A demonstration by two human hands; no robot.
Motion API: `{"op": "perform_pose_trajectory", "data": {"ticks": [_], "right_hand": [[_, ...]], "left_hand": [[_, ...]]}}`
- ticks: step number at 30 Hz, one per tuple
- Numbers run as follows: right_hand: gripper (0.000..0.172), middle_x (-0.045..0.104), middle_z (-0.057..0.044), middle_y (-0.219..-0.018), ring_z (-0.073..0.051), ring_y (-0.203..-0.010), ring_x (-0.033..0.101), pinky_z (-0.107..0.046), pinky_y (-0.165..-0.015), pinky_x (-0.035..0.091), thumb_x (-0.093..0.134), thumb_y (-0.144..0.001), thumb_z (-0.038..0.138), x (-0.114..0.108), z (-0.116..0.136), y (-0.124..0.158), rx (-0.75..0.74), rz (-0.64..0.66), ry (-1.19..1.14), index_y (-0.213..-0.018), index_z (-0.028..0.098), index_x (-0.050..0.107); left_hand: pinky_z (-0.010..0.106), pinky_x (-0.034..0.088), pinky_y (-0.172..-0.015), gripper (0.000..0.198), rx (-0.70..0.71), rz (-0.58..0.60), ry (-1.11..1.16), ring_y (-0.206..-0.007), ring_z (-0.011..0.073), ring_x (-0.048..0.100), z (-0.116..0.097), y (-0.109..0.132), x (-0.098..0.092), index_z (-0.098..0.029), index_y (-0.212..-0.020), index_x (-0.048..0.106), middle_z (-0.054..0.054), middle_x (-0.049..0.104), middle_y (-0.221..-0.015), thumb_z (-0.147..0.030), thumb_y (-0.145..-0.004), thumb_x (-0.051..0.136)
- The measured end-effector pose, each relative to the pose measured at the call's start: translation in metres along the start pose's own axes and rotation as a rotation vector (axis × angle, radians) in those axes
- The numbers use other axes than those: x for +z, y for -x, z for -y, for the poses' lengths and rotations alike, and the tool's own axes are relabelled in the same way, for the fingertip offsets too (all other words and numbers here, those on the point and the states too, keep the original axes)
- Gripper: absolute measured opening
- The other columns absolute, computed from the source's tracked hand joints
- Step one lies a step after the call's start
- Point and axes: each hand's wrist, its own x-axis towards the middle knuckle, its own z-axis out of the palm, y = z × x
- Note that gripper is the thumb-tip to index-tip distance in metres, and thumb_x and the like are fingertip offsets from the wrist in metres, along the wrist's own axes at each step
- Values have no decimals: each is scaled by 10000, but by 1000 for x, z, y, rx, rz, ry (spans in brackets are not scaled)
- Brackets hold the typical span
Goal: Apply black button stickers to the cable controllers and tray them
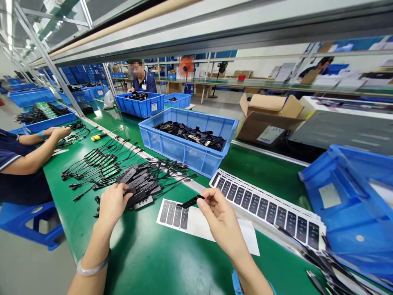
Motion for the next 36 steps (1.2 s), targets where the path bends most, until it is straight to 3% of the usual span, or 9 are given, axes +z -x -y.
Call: {"op": "perform_pose_trajectory", "data": {"ticks": [9,11,14,16,20,22,24,28,36], "right_hand": [[316,504,3,-746,-129,-607,486,-255,-579,471,592,-847,543,7,-1,2,-8,21,-40,-855,232,537],[318,492,10,-736,-128,-602,486,-251,-566,469,595,-845,544,7,-1,2,-10,14,-54,-853,232,532],[314,474,21,-733,-118,-574,480,-236,-506,454,593,-848,537,7,-1,2,26,10,-109,-861,236,502],[315,468,26,-741,-107,-546,464,-226,-461,440,582,-855,536,8,-3,3,70,-1,-166,-880,239,480],[329,451,33,-744,-104,-544,455,-209,-417,426,585,-847,542,15,-10,3,140,-1,-246,-916,244,463],[327,431,42,-736,-98,-532,443,-196,-394,406,601,-836,532,19,-14,4,159,19,-264,-910,247,458],[321,420,50,-725,-87,-509,421,-183,-375,376,623,-824,512,24,-16,4,172,51,-270,-891,245,458],[307,434,45,-691,-107,-545,442,-186,-396,399,663,-797,478,31,-19,7,192,116,-259,-902,235,507],[280,462,30,-670,-141,-623,475,-227,-493,491,686,-782,434,33,-19,9,199,111,-213,-909,226,549]], "left_hand": [[406,491,-716,243,-20,-29,-26,-930,346,607,3,-2,9,-119,-1004,604,182,622,-980,-311,-905,493],[389,484,-730,245,-16,-156,133,-922,315,612,-1,-1,4,-136,-1008,577,172,625,-997,-334,-923,462],[334,464,-684,261,-33,-284,612,-773,224,627,-21,7,-6,-175,-1082,502,92,653,-923,-380,-956,401],[285,437,-610,274,12,-160,1001,-635,158,582,-40,17,-9,-190,-1119,472,32,643,-821,-399,-959,397],[232,406,-549,319,64,464,1715,-627,107,551,-74,37,-3,-161,-1109,528,54,646,-890,-361,-863,569],[243,446,-609,413,34,726,1877,-729,134,619,-85,45,2,-162,-1141,549,81,653,-992,-281,-768,681],[284,488,-697,516,36,869,1919,-838,183,668,-92,51,7,-194,-1199,543,88,648,-1066,-228,-721,735],[389,499,-875,614,77,996,1971,-973,247,685,-99,58,10,-222,-1249,511,84,673,-1076,-179,-700,783],[491,459,-992,650,69,1008,2037,-1017,259,684,-102,63,12,-211,-1286,466,79,710,-1026,-153,-716,773]]}}
